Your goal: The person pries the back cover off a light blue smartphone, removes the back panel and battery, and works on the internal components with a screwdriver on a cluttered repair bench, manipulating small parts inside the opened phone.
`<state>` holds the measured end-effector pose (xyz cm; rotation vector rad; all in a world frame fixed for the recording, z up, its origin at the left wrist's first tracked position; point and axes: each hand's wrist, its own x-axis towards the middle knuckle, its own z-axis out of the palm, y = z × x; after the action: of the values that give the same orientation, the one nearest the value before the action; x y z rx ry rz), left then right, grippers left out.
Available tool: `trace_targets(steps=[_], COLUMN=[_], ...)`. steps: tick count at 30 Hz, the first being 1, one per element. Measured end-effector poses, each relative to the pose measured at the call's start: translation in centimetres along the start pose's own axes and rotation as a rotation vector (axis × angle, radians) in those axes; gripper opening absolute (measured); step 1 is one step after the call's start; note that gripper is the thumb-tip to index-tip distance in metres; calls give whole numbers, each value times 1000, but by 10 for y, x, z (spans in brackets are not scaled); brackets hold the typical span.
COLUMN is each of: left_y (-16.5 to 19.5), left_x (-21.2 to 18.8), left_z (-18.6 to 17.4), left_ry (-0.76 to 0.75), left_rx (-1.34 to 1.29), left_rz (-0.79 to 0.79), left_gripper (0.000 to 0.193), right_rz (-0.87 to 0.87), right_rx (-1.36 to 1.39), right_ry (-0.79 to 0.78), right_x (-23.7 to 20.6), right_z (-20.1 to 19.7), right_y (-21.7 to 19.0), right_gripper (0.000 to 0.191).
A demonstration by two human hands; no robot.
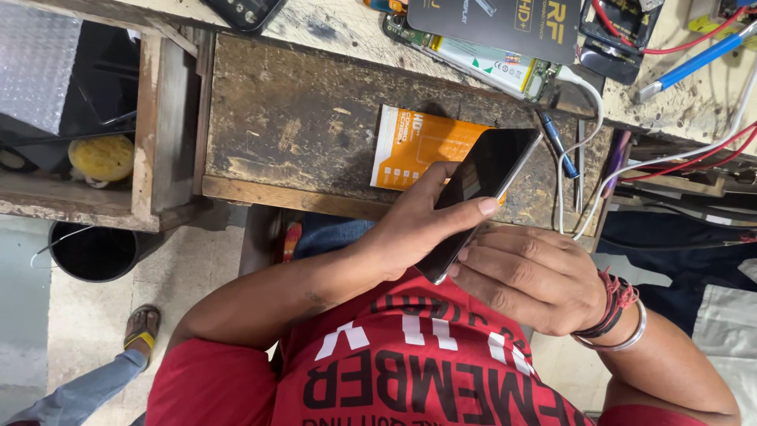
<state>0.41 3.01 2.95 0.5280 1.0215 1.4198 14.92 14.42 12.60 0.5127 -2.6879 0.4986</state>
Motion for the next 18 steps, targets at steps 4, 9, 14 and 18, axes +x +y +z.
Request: trace_targets(steps=[4,9,14,18], left_y=[4,8,7,5], left_x=[-2,-6,-6,-8], left_z=[1,0,-5,-9], left_ry=[-10,-38,-40,-46], left_rx=[2,-98,-29,-14], left_rz=[-47,-86,-75,-76], left_gripper=[71,73,68,66], right_rz=[-31,-86,-110,-118], right_rx=[-56,-196,-278,-303], right_ry=[-6,-4,16,36], right_x=[3,11,15,14], right_z=[0,-3,0,4], right_y=[-3,-5,-6,-5], right_gripper=[27,25,22,21])
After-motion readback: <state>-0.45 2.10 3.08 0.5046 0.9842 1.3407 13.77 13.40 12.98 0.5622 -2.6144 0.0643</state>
